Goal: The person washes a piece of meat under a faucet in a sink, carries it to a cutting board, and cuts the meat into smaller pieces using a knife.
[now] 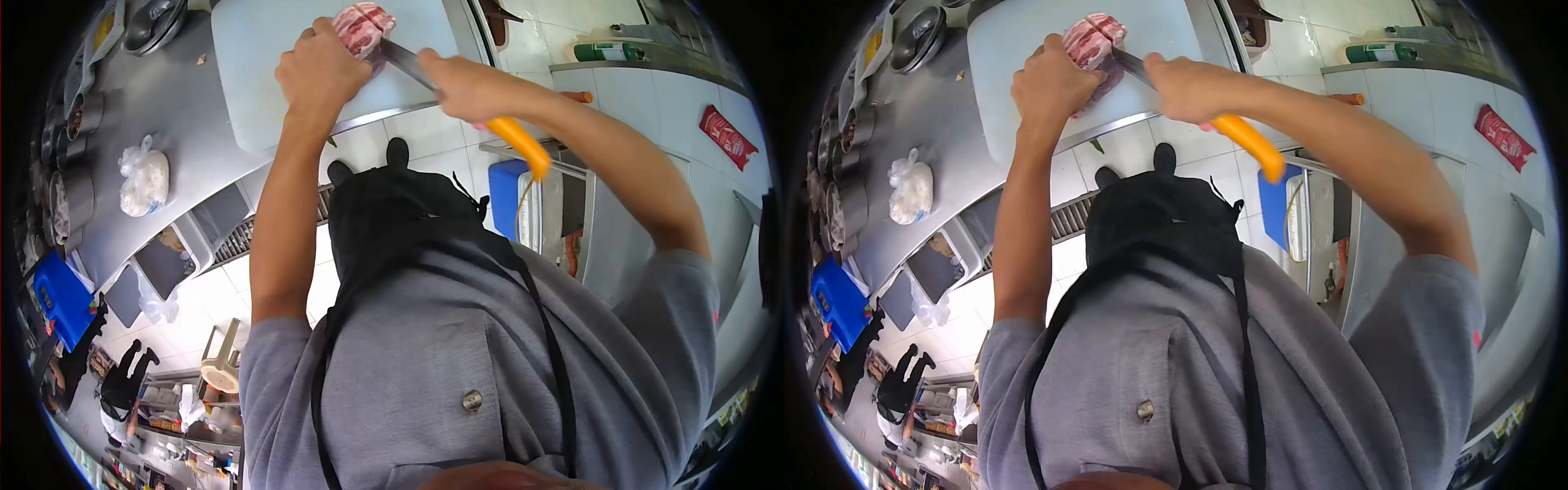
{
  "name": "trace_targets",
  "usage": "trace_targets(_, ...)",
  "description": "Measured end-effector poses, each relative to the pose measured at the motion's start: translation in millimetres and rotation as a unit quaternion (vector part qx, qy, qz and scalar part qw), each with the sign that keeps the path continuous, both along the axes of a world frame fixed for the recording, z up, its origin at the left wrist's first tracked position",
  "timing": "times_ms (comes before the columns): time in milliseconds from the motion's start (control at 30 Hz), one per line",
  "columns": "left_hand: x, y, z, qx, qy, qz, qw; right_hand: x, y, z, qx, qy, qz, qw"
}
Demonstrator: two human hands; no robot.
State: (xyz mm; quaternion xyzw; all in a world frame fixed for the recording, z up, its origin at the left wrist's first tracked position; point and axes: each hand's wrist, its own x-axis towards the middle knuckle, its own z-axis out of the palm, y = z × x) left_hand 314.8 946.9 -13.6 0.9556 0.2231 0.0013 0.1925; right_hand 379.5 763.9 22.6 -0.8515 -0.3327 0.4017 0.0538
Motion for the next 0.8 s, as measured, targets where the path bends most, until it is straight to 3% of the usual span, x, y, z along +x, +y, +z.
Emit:
trace_targets(133,0.6,-1.4,8.0,0.006,0.026,-0.01,1.0,3.4,13.7,47.9,-0.106,0.06,0.006,0.992)
trace_targets(267,1.2,-1.1,8.6,0.007,0.017,0.006,1.0,6.8,30.0,9.4,-0.068,0.045,0.003,0.997)
trace_targets(467,0.6,0.1,-1.0,0.048,-0.021,0.002,0.999,1.7,34.6,-77.8,0.127,-0.006,-0.073,0.989)
trace_targets(533,-0.7,-1.0,-1.2,0.017,0.002,0.014,1.0,-10.8,26.6,-104.7,0.253,-0.186,-0.038,0.949)
trace_targets(567,1.9,-0.6,-0.3,0.027,-0.005,0.011,1.0,-5.8,24.2,-105.4,0.262,-0.193,-0.041,0.945)
trace_targets(667,-2.2,-1.9,2.2,0.022,0.005,0.01,1.0,-6.2,21.6,-61.1,0.202,-0.118,-0.051,0.971)
trace_targets(733,-1.0,-2.6,2.0,0.036,0.014,0.008,0.999,-9.1,5.0,-10.4,-0.006,0.019,-0.012,1.0)
trace_targets(800,0.9,-1.5,-0.3,0.032,0.009,0.007,0.999,-7.7,-5.1,24.5,-0.042,0.05,-0.013,0.998)
